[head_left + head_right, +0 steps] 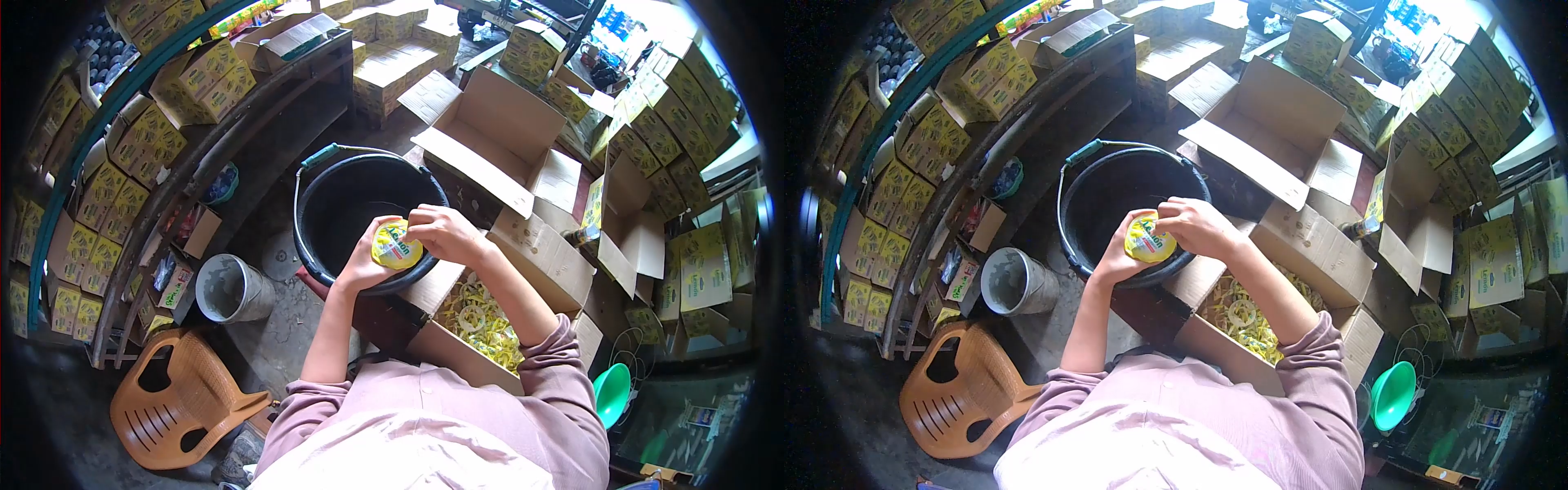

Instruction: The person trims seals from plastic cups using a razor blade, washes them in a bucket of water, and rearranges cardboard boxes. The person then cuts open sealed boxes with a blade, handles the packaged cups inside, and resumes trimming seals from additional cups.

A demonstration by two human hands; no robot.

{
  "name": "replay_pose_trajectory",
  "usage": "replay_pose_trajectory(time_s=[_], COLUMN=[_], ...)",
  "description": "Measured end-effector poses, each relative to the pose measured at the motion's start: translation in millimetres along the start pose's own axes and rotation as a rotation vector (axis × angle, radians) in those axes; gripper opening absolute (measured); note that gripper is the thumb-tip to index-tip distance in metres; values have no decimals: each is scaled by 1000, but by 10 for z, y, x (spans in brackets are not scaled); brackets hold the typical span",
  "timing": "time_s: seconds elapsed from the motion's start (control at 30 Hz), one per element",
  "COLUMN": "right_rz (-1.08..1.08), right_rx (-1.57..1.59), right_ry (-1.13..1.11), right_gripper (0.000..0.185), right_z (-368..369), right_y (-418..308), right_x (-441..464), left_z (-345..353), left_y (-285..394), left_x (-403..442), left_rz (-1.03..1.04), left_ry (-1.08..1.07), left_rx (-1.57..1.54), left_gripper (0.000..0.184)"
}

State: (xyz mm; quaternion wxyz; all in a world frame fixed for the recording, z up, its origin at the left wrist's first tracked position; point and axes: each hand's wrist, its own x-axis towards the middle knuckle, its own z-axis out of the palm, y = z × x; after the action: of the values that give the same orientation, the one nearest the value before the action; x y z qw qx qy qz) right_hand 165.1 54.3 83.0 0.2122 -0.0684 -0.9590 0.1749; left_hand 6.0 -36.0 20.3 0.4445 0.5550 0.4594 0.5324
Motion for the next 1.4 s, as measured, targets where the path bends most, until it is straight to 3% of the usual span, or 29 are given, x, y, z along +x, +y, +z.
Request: replay_pose_trajectory(time_s=[1.23,1.4], right_rz=[-9,-20], right_rx=[68,17], right_ry=[-5,-25], right_gripper=[12,19], right_z=[-31,-55], right_y=[18,46], right_x=[-23,-27], left_z=[-2,-11], left_y=[31,29], left_x=[-7,-3], left_rz=[-16,-6], left_ry=[-62,-71], left_rx=[-36,-54], left_gripper=[71,71])
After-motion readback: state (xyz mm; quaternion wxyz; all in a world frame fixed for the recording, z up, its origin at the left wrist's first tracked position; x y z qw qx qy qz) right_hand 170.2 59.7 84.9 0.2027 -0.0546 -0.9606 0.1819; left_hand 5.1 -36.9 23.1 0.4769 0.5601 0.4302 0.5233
